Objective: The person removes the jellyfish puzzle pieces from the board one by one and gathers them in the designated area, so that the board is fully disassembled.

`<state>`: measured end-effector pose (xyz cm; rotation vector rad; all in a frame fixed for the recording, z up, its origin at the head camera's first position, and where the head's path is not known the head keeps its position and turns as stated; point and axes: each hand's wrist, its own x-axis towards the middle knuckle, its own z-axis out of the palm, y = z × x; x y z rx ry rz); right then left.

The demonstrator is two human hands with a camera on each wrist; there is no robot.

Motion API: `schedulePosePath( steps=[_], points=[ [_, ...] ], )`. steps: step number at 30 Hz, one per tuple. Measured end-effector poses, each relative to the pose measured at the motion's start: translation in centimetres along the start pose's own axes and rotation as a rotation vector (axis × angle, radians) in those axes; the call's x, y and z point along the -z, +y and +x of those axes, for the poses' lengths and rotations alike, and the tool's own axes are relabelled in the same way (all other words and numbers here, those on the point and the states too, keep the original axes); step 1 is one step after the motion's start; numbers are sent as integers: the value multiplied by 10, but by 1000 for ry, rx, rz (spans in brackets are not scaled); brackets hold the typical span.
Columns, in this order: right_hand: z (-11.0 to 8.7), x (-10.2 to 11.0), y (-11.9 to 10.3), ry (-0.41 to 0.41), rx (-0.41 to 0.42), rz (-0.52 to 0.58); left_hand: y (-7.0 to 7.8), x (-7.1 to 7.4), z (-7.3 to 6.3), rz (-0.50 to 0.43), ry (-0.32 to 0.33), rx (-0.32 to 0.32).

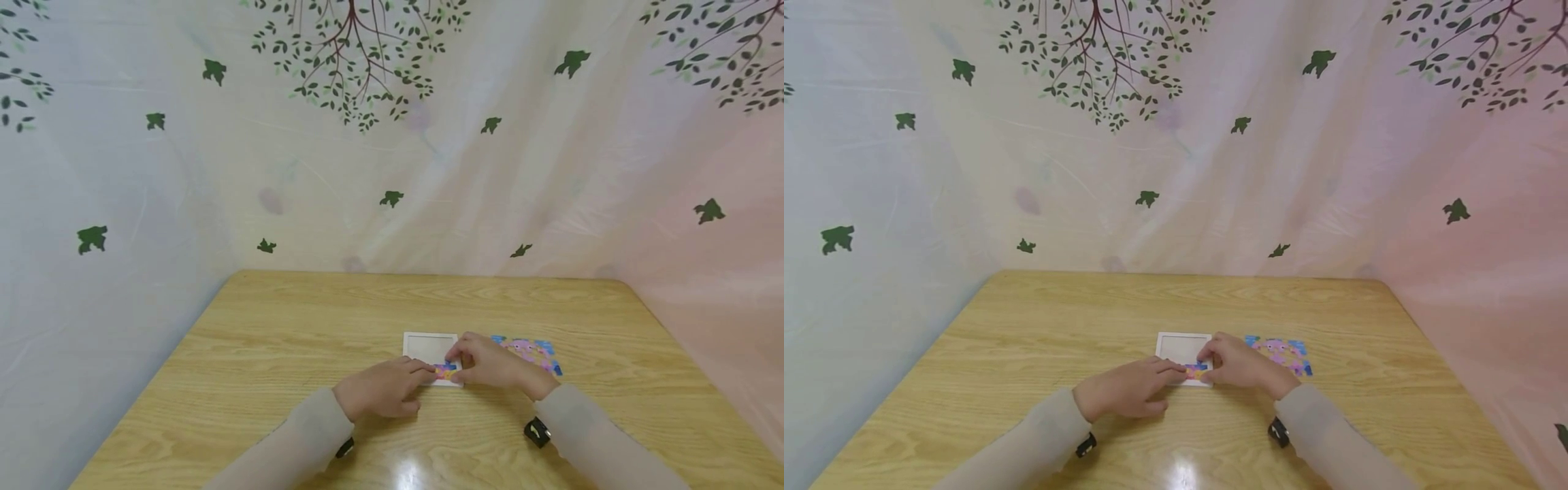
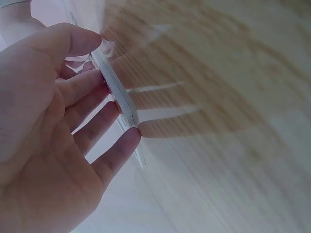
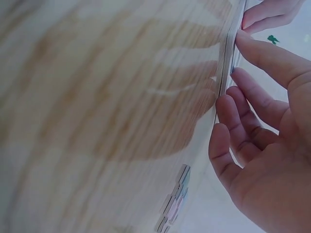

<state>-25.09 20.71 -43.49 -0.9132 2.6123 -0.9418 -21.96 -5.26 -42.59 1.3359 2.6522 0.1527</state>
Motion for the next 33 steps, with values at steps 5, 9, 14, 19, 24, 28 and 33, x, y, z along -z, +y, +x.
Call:
schedulePosePath(
  steps=[5, 9, 14, 19, 24, 28, 33],
  points=[
    [2, 0, -1, 11, -6, 8, 0, -1, 0, 11, 7, -7],
    [3, -1, 0, 7, 0, 57, -1, 0, -1, 14, 11, -14],
    [4, -1, -1, -12, 9, 92, 0, 1, -2, 30, 4, -17],
    [2, 0, 1, -39, 19, 130, -1, 0, -3, 30, -8, -9],
    [-1, 4, 5, -55, 20, 170, -1, -2, -6, 13, -23, -1],
    [-5, 10, 9, -40, 21, 166, 0, -1, -7, 9, -32, 4],
    [-14, 17, 19, -29, 50, 163, 2, 0, -7, 0, -17, 6]
  ],
)
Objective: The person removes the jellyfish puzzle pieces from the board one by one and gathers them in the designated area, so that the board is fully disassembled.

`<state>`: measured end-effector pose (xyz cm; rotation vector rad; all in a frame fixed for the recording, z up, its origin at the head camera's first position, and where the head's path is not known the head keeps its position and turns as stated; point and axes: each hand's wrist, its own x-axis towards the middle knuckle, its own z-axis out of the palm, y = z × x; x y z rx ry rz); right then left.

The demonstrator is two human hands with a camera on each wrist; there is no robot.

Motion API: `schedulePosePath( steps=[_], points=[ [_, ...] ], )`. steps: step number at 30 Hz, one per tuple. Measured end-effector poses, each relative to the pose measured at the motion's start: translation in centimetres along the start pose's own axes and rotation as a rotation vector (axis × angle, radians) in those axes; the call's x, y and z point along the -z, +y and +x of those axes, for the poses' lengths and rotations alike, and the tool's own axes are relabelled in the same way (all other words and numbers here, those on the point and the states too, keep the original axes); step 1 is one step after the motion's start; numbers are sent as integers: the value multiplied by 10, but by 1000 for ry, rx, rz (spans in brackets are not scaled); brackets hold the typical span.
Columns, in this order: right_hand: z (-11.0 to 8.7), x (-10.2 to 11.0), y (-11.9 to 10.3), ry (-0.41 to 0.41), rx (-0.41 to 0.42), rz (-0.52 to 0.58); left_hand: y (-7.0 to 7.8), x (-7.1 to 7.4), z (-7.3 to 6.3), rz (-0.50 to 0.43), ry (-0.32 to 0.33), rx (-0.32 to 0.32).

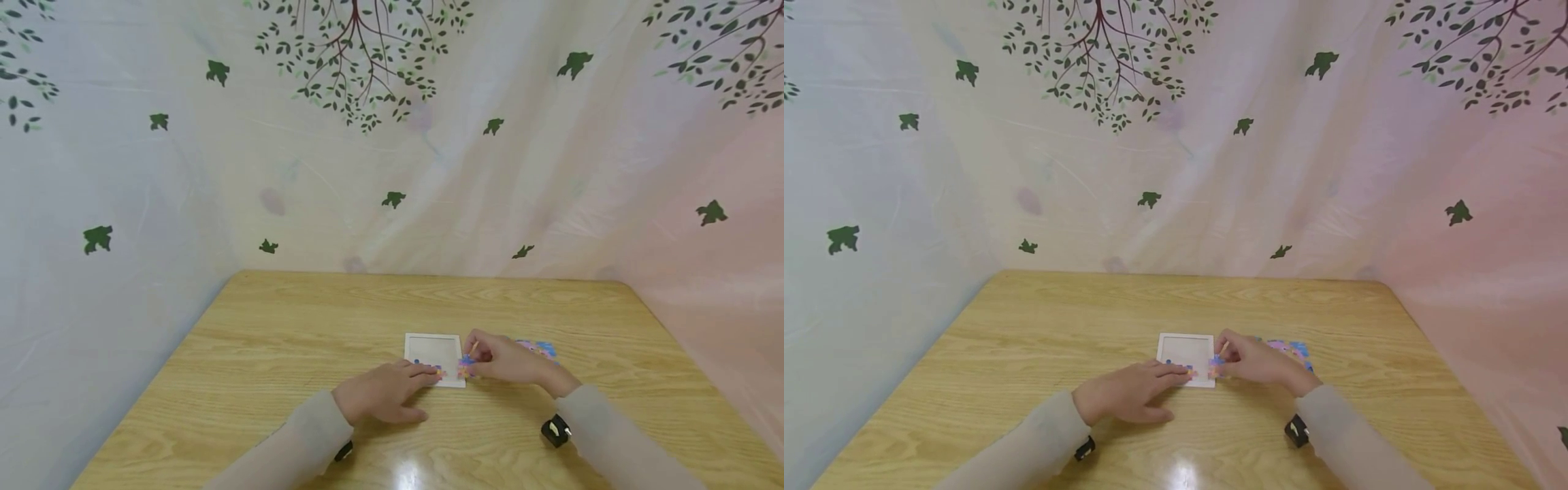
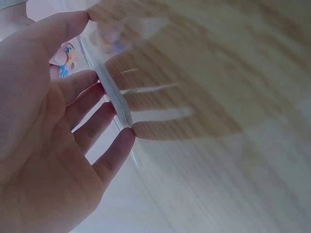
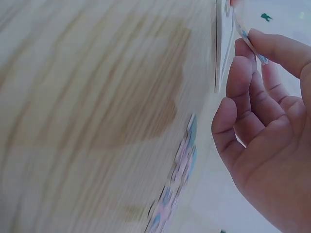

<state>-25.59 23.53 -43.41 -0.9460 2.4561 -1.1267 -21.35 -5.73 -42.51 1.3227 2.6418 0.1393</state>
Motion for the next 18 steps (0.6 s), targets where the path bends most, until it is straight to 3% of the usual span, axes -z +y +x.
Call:
schedulePosePath(
  steps=[10, 18],
  points=[
    [-35, 25, 19, 19, 10, 25, -1, -2, 0, 1, 14, -15],
    [-69, 49, 34, 64, -124, -25, -2, -3, 0, 17, 28, -32]
  ],
)
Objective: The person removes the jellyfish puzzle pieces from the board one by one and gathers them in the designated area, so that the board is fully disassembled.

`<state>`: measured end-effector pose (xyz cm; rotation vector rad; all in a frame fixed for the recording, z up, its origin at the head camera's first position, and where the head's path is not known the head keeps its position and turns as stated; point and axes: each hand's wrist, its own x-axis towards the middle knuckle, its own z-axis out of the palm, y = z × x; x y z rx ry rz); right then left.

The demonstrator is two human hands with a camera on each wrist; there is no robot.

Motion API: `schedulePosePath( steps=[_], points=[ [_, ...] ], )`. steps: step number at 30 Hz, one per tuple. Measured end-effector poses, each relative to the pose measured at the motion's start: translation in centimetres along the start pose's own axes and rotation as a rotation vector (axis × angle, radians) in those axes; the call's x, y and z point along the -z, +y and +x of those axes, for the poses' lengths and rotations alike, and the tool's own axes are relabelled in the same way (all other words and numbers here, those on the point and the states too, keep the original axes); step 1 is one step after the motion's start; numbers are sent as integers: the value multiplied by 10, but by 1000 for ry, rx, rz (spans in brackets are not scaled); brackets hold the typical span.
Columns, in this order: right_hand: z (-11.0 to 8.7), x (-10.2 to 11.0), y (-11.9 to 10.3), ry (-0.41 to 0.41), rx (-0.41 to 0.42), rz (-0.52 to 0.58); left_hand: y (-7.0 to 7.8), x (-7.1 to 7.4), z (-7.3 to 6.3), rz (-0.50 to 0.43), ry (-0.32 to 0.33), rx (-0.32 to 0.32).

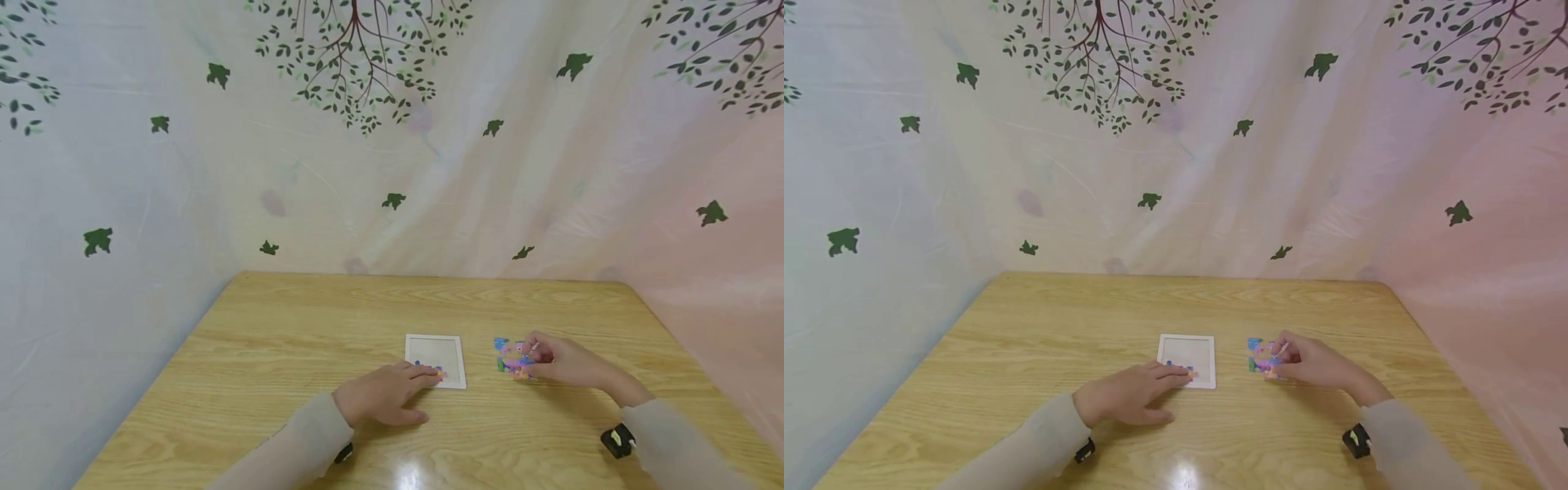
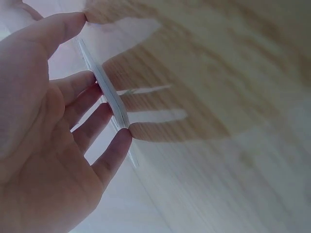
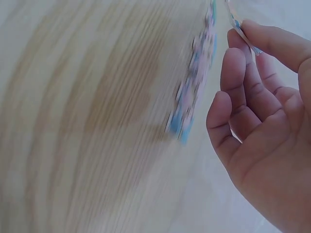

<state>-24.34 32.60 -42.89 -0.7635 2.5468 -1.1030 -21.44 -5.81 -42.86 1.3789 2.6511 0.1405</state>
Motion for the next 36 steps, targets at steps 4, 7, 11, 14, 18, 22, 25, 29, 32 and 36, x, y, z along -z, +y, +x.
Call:
schedulePosePath(
  steps=[4, 7, 11, 14, 18, 22, 25, 29, 32, 36],
  points=[
    [-16, 10, 9, 14, -1, 21, -1, -1, 0, 1, 8, -6],
    [-28, 15, 16, 2, 43, 56, -2, -2, 0, 5, 16, -12],
    [-41, 19, 24, -22, 85, 83, -2, -3, 0, 10, 16, -14],
    [-48, 20, 28, -40, 63, 90, -1, -3, -1, 12, 18, -15],
    [-52, 18, 32, -71, 50, 126, -1, -3, -1, 11, 24, -16],
    [-52, 15, 33, -64, 50, 128, -2, -4, 0, 7, 24, -17],
    [-52, 12, 32, -41, 41, 94, -3, -4, 0, 5, 23, -16],
    [-52, 11, 31, -43, 35, 78, -3, -5, 0, 9, 23, -13],
    [-51, 10, 31, -72, 33, 102, -4, -6, 0, 9, 20, -11],
    [-51, 11, 32, -101, 51, 112, -3, -5, 0, 4, 14, -4]
  ],
)
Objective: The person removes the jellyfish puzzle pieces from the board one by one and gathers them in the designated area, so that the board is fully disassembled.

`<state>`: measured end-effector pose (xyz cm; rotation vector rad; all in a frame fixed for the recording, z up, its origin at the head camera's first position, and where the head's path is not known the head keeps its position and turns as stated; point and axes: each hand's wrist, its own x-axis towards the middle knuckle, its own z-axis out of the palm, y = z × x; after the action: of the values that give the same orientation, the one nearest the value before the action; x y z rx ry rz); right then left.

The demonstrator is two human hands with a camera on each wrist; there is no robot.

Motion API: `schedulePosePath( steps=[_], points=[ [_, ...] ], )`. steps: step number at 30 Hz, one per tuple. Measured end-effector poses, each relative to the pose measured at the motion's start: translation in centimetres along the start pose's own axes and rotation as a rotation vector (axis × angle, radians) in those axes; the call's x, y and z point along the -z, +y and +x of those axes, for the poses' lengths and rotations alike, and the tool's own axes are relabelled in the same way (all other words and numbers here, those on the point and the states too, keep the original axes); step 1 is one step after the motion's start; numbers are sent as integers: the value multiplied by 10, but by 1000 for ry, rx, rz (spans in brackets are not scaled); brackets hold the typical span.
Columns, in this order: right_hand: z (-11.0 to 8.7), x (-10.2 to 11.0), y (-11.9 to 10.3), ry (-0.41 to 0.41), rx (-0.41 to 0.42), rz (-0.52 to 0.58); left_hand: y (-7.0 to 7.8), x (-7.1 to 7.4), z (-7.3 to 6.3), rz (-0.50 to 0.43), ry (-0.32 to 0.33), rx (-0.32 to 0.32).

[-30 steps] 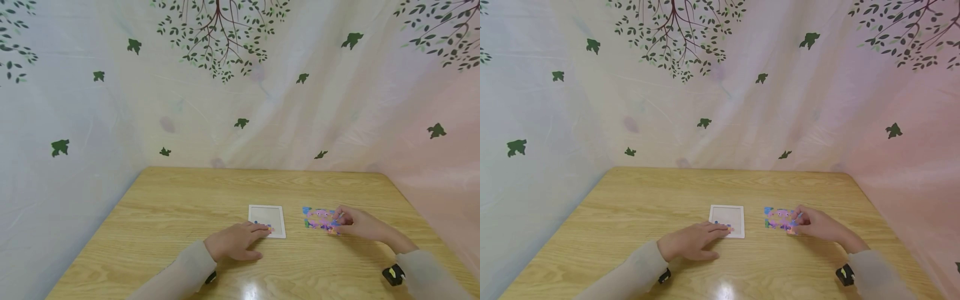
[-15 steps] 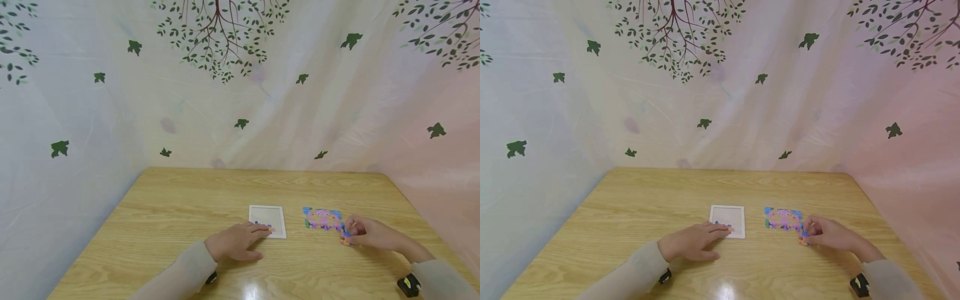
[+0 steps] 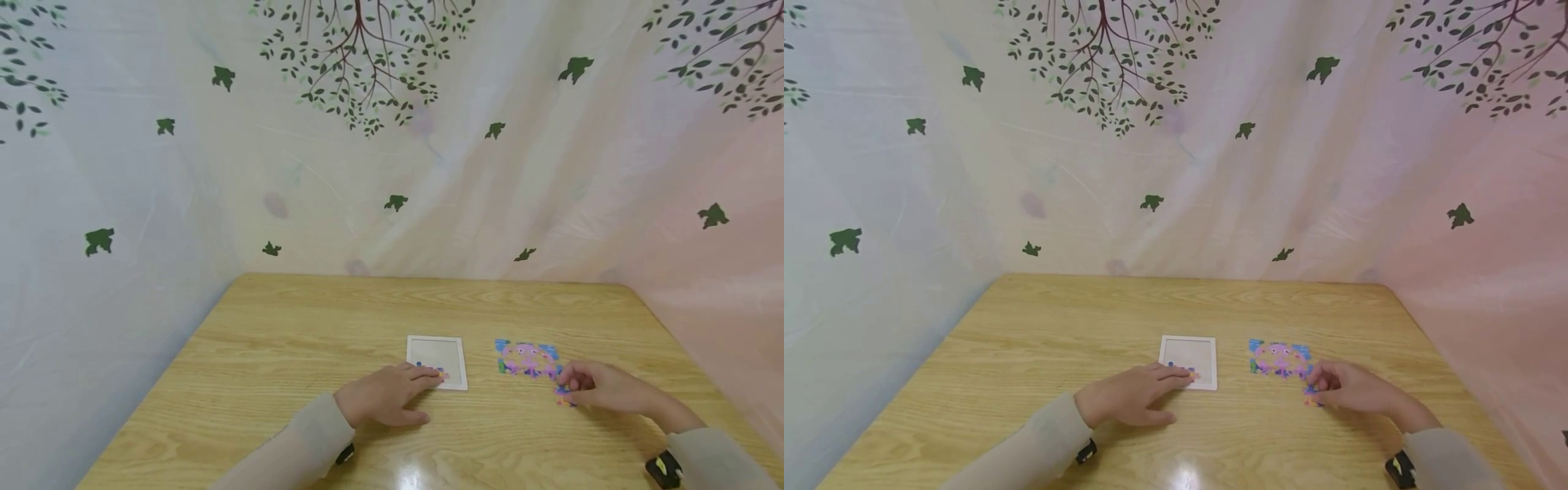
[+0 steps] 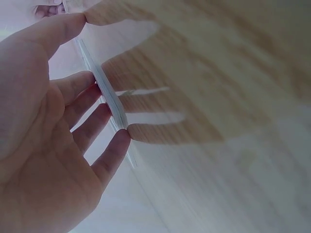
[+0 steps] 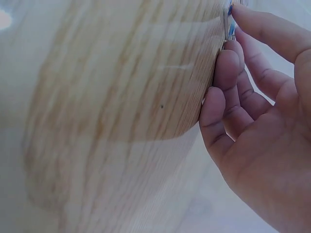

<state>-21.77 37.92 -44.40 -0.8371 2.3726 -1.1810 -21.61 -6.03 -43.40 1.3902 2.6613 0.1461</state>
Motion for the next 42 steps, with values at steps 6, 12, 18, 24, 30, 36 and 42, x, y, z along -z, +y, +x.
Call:
schedulePosePath(
  steps=[6, 12, 18, 24, 30, 36, 42],
  points=[
    [0, 0, 1, -1, -9, -9, 2, 2, -1, -10, -2, 4],
    [-1, 0, -1, 11, -24, -11, 1, 2, -1, -7, 2, -2],
    [1, 3, -11, 36, -79, -13, 1, 1, 1, -5, 8, -16],
    [18, 0, -26, 64, -52, -81, 0, -1, 0, -25, 38, -34],
    [47, -13, -39, 35, -3, -92, -1, -2, -3, -19, 68, -18],
    [77, -32, -49, 29, 45, -136, -1, -2, -4, -22, 80, -5],
    [103, -49, -63, 15, 28, -174, -3, 0, -6, -67, 70, 6]
  ],
)
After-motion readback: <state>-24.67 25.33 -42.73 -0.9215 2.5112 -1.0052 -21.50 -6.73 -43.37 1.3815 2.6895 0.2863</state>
